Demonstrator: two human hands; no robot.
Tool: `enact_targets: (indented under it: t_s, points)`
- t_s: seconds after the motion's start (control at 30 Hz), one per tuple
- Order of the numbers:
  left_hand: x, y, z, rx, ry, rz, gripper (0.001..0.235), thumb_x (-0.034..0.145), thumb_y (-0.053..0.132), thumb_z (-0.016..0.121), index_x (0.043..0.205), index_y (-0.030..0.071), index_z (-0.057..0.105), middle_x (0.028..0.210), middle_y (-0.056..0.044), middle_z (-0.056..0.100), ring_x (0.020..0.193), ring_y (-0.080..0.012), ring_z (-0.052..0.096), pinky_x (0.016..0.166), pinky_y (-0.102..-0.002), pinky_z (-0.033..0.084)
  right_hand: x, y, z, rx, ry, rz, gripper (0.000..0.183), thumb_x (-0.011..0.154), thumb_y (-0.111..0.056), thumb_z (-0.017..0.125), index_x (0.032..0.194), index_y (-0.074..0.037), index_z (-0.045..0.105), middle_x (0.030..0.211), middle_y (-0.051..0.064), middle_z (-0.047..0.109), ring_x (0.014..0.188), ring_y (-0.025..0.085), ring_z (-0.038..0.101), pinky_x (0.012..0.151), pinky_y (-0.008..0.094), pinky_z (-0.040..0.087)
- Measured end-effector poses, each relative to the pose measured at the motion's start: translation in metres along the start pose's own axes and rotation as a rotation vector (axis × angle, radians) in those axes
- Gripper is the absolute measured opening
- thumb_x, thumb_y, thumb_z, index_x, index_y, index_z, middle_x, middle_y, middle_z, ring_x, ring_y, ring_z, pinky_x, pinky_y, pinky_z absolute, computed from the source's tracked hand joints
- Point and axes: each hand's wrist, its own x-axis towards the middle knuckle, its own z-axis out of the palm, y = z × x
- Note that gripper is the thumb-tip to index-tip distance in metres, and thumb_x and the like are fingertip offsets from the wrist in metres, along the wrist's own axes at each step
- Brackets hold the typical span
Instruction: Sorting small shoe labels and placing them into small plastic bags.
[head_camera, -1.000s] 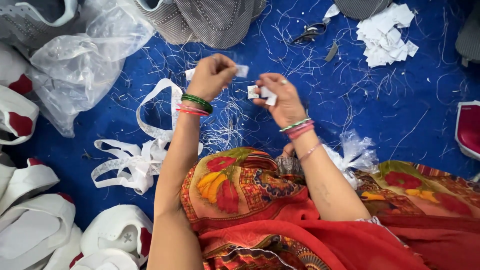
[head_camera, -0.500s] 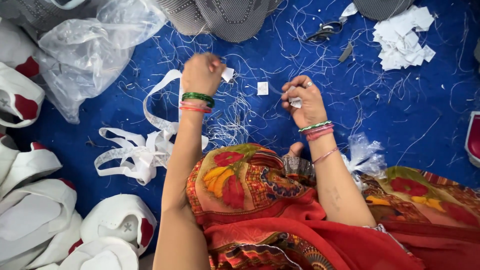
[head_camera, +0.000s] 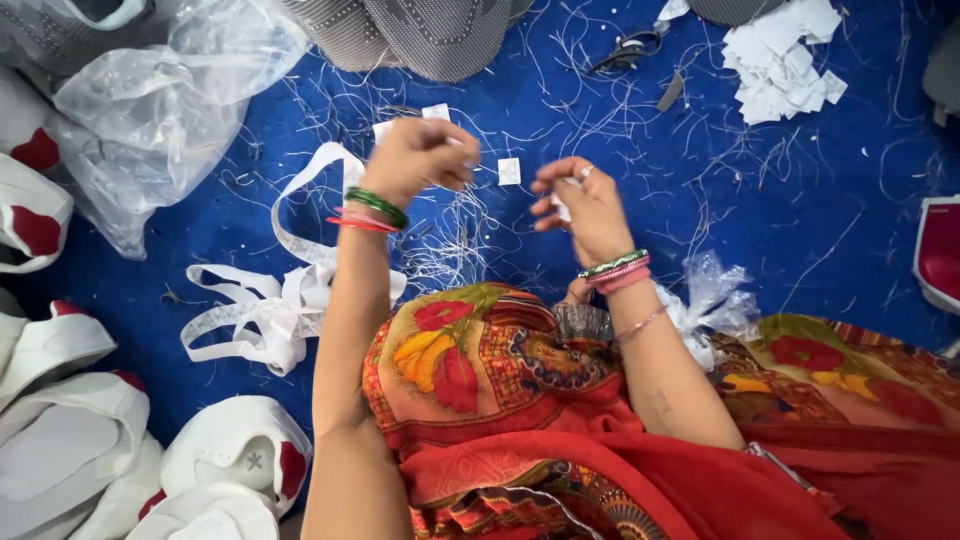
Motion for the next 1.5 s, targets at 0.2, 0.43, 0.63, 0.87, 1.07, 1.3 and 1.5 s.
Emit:
enact_targets:
  t_s: [0.2,0.43,0.63,0.87,1.07,1.3,1.5]
  points:
    - [-0.002,0.016,0.025,0.078,-0.319,-0.038,0.035,0.094,0.014,0.070,0.127,0.006,0.061,0.100,-0.005,0.072,0.068,-0.0105,0.070,0.056,-0.024,0.059,-0.003,-0.015,0.010,0.930,-0.302,0.290,0.051,0.102,-0.047,0.048,0.126,-0.004,0.060,0.110,0.010,0.072,0.095,0.022,0.074,0.078,0.035,0.063]
    - [0.016,-0.025,0.019,0.247,-0.128,0.106,0.038,0.087,0.015,0.075,0.124,0.004,0.071,0.107,-0.013,0.075,0.080,-0.0124,0.074,0.069,-0.026,0.062,0.004,0.016,-0.009,0.095,0.089,0.048,0.026,0.101,-0.018,0.060,0.120,-0.002,0.066,0.100,0.009,0.076,0.074,0.017,0.066,0.060,0.034,0.056]
    - [0.005,-0.012,0.056,0.721,0.024,0.341,0.035,0.074,0.019,0.091,0.104,0.009,0.076,0.093,-0.010,0.071,0.078,-0.0199,0.069,0.066,-0.033,0.056,-0.004,0.021,-0.034,0.122,0.225,0.015,0.020,0.108,-0.011,0.055,0.121,-0.004,0.067,0.097,0.008,0.074,0.070,0.012,0.061,0.057,0.025,0.051]
    - [0.017,-0.010,0.046,0.249,-0.171,0.175,0.020,0.084,0.019,0.086,0.092,0.004,0.075,0.080,-0.001,0.073,0.068,-0.0076,0.067,0.060,-0.023,0.053,-0.016,0.012,-0.033,0.675,0.067,0.121,0.022,0.098,-0.003,0.062,0.120,0.000,0.063,0.113,0.012,0.069,0.099,0.023,0.073,0.081,0.035,0.063]
    - [0.007,0.028,0.080,0.230,-0.366,0.019,0.022,0.088,0.023,0.081,0.092,0.002,0.075,0.070,-0.002,0.071,0.056,-0.0047,0.065,0.049,-0.020,0.051,-0.025,-0.005,-0.021,1.052,-0.222,0.208,0.039,0.102,-0.031,0.058,0.119,0.003,0.063,0.108,0.014,0.070,0.101,0.025,0.071,0.089,0.041,0.062]
    - [0.007,0.014,0.083,0.276,-0.412,-0.004,0.020,0.088,0.021,0.079,0.092,0.001,0.075,0.069,-0.003,0.074,0.058,-0.0055,0.070,0.049,-0.020,0.057,-0.019,0.030,-0.024,0.840,-0.100,0.166,0.013,0.100,-0.009,0.068,0.110,-0.004,0.064,0.107,0.009,0.070,0.094,0.020,0.070,0.082,0.034,0.061]
    - [-0.006,0.023,0.057,0.419,-0.437,-0.085,0.022,0.089,0.024,0.079,0.091,0.002,0.078,0.070,-0.006,0.074,0.057,-0.0086,0.069,0.051,-0.024,0.057,-0.020,0.039,-0.020,0.761,-0.144,0.161,0.009,0.099,-0.008,0.069,0.106,-0.005,0.065,0.102,0.006,0.070,0.092,0.015,0.069,0.076,0.030,0.060]
